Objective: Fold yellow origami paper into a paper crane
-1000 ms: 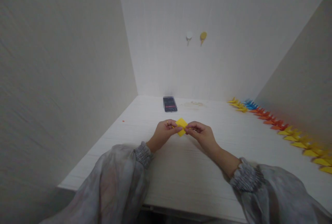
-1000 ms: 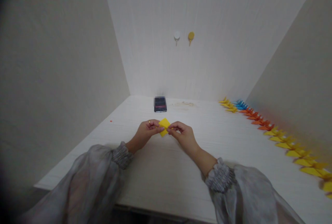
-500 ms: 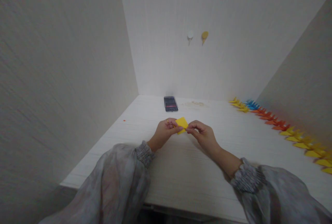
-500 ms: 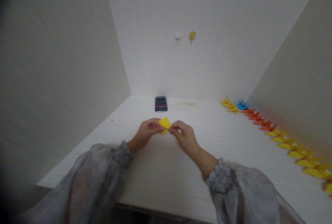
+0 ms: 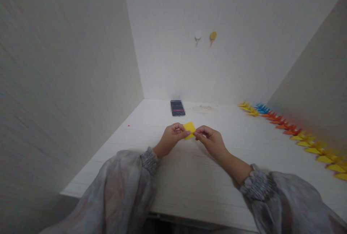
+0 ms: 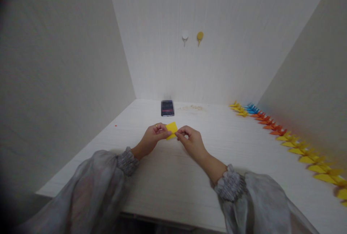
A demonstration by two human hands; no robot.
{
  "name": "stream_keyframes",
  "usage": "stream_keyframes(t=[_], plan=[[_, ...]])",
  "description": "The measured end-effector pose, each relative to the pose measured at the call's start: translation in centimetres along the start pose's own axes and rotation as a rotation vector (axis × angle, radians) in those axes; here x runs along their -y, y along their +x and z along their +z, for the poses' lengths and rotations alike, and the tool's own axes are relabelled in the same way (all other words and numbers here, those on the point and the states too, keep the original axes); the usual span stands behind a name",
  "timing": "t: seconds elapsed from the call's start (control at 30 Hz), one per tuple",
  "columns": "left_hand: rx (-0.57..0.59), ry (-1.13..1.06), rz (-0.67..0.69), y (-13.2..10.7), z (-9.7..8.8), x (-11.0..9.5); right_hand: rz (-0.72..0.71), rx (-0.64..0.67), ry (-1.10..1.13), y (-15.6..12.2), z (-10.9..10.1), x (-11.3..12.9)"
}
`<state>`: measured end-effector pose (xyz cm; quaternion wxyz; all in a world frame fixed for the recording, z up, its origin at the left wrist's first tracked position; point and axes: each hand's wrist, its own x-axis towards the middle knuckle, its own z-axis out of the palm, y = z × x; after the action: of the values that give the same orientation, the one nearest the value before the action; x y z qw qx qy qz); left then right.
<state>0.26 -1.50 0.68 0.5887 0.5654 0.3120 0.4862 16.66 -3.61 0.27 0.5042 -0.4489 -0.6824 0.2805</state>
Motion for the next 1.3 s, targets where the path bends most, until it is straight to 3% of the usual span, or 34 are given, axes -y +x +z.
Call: stream_keyframes(t=[0.27, 0.9, 1.07, 1.3], plan=[[-0.064, -0.018, 0.012, 0.11, 0.14, -0.01, 0.151, -0.024, 0.208, 0.12, 0.28, 0.28], [-0.112, 0.033, 0.01, 0.33, 0.13, 0.27, 0.147, -0.016, 0.447, 0.27, 0.27, -0.11], [-0.093, 0.012, 0.021, 0.28, 0.18, 0.18, 0.178, -0.054, 0.431, 0.3, 0.22, -0.03], [-0.067, 0.094, 0.036, 0.33, -0.08, 0.55, 0.25, 0.057, 0.309, 0.27, 0.48, 0.39]])
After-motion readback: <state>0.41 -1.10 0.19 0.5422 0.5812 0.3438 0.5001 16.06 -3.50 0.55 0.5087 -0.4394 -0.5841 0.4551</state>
